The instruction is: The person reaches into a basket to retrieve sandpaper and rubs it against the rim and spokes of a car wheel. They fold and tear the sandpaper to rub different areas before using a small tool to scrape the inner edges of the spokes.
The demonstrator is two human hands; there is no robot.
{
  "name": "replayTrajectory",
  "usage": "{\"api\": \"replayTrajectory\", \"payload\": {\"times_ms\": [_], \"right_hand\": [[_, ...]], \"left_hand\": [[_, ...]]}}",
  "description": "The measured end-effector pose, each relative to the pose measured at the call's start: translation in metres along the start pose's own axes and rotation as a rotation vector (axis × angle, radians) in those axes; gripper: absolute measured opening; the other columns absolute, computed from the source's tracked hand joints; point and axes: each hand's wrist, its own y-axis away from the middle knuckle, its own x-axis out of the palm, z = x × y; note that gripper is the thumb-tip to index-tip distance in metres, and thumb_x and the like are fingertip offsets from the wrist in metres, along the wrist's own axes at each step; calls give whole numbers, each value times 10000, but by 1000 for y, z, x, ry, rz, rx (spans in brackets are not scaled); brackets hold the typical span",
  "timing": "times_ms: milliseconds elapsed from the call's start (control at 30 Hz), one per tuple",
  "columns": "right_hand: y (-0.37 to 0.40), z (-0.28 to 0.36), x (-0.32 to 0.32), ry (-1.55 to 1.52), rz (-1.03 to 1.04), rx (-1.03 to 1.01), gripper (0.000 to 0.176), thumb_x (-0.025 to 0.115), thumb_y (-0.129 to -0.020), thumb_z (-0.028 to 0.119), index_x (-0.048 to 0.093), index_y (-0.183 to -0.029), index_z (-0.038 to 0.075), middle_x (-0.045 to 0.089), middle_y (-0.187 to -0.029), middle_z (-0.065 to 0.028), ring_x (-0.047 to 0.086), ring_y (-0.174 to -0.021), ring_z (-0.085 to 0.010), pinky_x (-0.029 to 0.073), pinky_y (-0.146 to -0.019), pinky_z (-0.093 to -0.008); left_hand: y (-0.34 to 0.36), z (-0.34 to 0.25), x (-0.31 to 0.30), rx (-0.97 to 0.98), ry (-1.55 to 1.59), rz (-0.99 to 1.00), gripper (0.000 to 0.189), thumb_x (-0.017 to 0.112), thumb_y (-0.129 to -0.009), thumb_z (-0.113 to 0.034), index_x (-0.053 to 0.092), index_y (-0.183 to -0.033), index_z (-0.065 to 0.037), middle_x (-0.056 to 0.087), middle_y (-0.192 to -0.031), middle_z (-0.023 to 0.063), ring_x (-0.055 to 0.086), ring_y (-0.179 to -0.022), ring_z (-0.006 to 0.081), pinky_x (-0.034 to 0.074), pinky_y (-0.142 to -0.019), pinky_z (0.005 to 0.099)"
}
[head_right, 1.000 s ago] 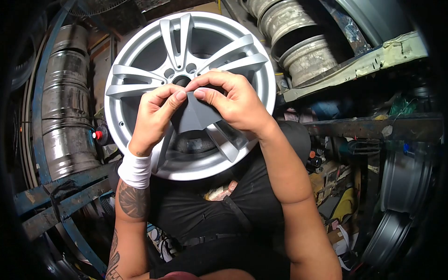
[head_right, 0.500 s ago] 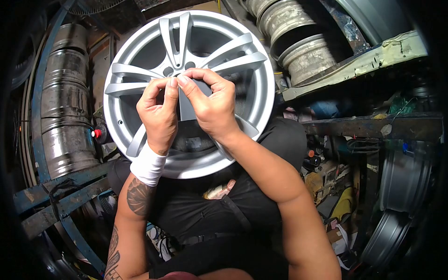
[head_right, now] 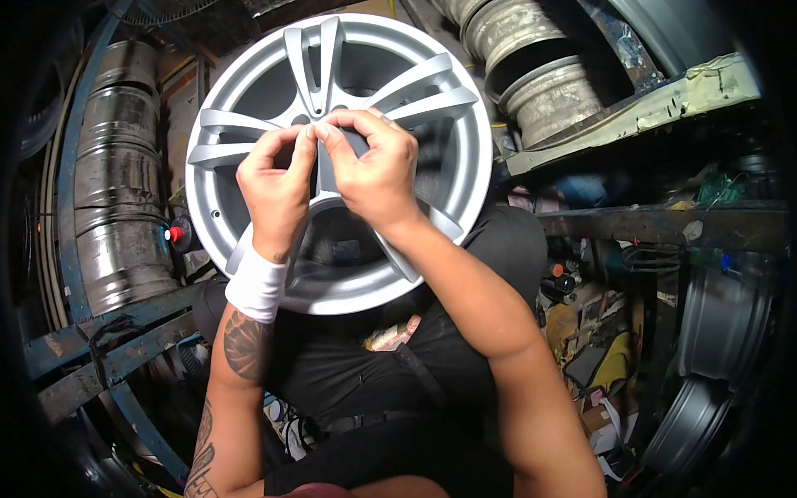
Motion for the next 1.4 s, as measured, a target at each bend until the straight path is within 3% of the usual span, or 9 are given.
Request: {"api": "replayTrajectory", "payload": {"times_ms": [67, 267, 400, 533, 767, 833, 1000, 1133, 1400], "right_hand": [[-10, -3, -4, 220, -10, -158, 99, 801, -893, 62, 779, -963, -6, 757, -885, -140, 738, -819, -240, 557, -776, -321], [-46, -6, -61, 487, -72, -227, 107, 777, -936, 77, 771, -966, -26, 773, -924, -129, 738, -813, -205, 568, -752, -315], [-17, 8, -35, -70, 165, 96, 122, 808, -919, 81, 792, -985, -21, 791, -928, -118, 742, -825, -172, 567, -761, -274], [-7, 8, -19, -317, 321, 140, 132, 822, -902, 94, 803, -993, 0, 792, -984, -101, 730, -948, -187, 534, -930, -321], [0, -4, -13, 221, 332, -176, 239, 854, -886, 172, 787, -1074, 41, 615, -1315, -145, 637, -1147, -240, 488, -1025, -400], [7, 5, -7, -34, 296, 89, 339, 848, -876, 198, 748, -1171, 66, 575, -1374, -163, 653, -1122, -277, 466, -1047, -432], [-1, 19, -27, 95, 549, -15, 601, 835, -881, 350, 609, -1379, 99, 436, -1535, -223, 639, -1207, -380, 384, -1133, -522], [-5, 30, -46, 510, 747, -264, 860, 912, -773, 460, 572, -1490, 132, 373, -1641, -216, 396, -1482, -424, 358, -1180, -540], [-7, 27, -46, 312, 712, -234, 809, 969, -692, 211, 628, -1419, 114, 453, -1599, -171, 527, -1358, -384, 450, -1096, -458]], "left_hand": [[-13, 9, -9, 97, -314, -34, 166, 770, -946, -161, 782, -945, 4, 760, -821, 151, 725, -701, 230, 548, -673, 345], [-40, 14, -56, -39, -600, -72, 293, 737, -993, -270, 756, -982, 22, 730, -754, 173, 684, -643, 222, 529, -666, 358], [-24, 17, -36, -13, -184, 5, 198, 820, -942, -178, 727, -922, -4, 744, -875, 64, 637, -786, 86, 508, -761, 249], [-5, 18, -8, -550, 689, 89, 99, 777, -979, -102, 694, -981, -50, 736, -992, 48, 689, -914, 107, 559, -857, 264], [15, 16, -2, -920, 1446, 400, 511, 372, -1147, -445, 542, -1412, -43, 627, -1372, 146, 646, -1272, 263, 530, -1103, 428], [12, 6, -3, -982, 1370, 349, 586, 350, -1140, -510, 536, -1415, -27, 621, -1376, 162, 642, -1274, 277, 507, -1129, 440], [13, 20, -11, -972, 1442, 470, 612, 347, -1134, -542, 563, -1399, -35, 641, -1350, 162, 661, -1240, 286, 547, -1069, 440], [6, 21, -18, -944, 1401, 497, 597, 345, -1132, -553, 632, -1317, -63, 697, -1228, 146, 715, -1118, 293, 600, -969, 438], [1, -7, -9, -1005, 1119, 280, 599, 249, -1152, -529, 637, -1157, -73, 691, -1031, 109, 701, -881, 258, 608, -777, 395]]}}
